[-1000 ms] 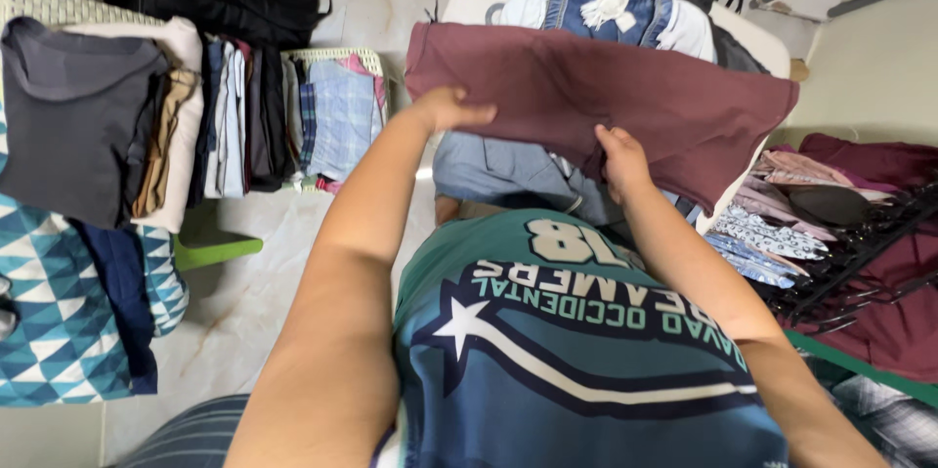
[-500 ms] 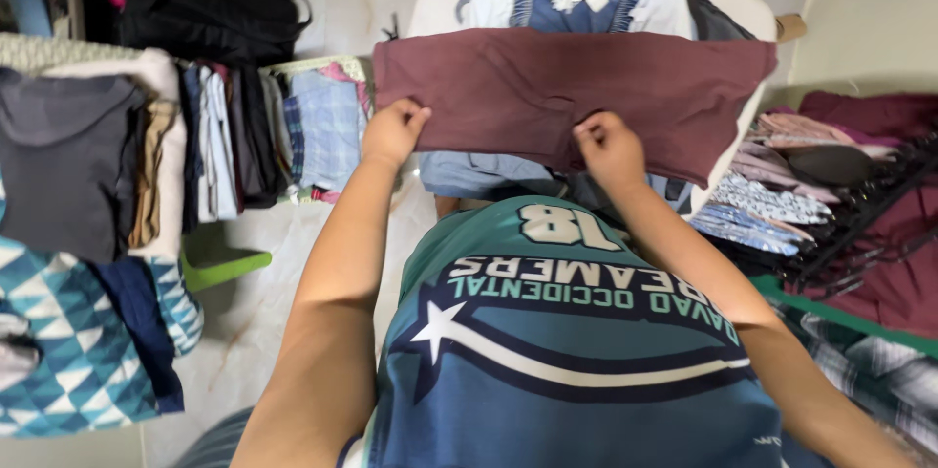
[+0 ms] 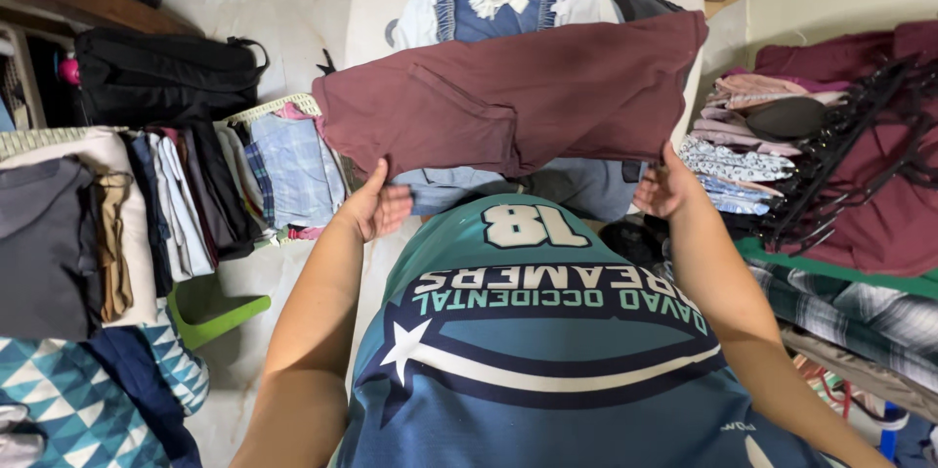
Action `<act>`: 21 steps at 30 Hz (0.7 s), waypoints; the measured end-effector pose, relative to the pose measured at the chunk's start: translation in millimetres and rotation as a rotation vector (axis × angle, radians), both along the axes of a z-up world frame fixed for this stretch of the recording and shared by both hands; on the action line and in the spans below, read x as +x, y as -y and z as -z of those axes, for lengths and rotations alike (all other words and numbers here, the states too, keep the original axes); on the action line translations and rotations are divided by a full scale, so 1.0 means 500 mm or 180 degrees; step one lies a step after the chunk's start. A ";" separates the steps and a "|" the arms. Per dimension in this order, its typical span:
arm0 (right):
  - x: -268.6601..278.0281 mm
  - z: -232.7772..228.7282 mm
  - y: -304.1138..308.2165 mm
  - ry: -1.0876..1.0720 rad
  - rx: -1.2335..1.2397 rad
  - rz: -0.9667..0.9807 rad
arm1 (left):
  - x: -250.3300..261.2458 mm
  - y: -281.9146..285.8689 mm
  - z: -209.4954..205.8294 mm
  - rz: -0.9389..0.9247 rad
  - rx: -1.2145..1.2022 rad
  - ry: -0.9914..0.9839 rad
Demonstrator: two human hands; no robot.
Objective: The person folds several garments on a white surface, including a dark gray top, a maroon t-shirt, and light blue shorts. Each item is smoothed, folded into a compact rectangle, and placed into a nearby basket. The person also briefly handles a few hangers at the end.
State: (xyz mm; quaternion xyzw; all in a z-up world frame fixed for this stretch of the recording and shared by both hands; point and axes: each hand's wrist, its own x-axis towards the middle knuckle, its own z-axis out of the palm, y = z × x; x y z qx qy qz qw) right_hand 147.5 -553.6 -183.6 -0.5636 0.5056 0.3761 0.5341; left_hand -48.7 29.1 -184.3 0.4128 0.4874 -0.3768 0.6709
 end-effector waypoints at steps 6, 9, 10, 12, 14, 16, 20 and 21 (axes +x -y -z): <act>0.028 0.008 -0.021 0.1186 0.1229 0.1740 | 0.023 0.019 0.044 -0.1954 -0.0103 0.0555; 0.039 -0.016 -0.002 0.1594 0.1243 0.2447 | 0.030 0.012 0.058 -0.2582 0.0147 0.0766; 0.045 -0.028 0.009 0.1716 0.1205 0.2528 | 0.037 0.008 0.059 -0.2602 0.0093 0.0771; 0.050 -0.056 0.047 0.1996 0.0970 0.2278 | 0.034 0.007 0.060 -0.2667 -0.0008 0.0756; 0.043 -0.072 0.086 0.2258 0.0567 0.1823 | 0.033 0.004 0.058 -0.2796 -0.0043 0.0603; 0.039 -0.070 0.111 0.2165 0.0790 0.1819 | 0.041 0.008 0.054 -0.2861 0.0043 0.0364; 0.021 -0.035 0.109 0.1377 0.1454 0.2113 | 0.037 0.015 0.042 -0.2872 0.0093 0.0304; 0.017 -0.030 0.105 0.1327 0.1430 0.2135 | 0.036 0.014 0.040 -0.2877 0.0004 0.0440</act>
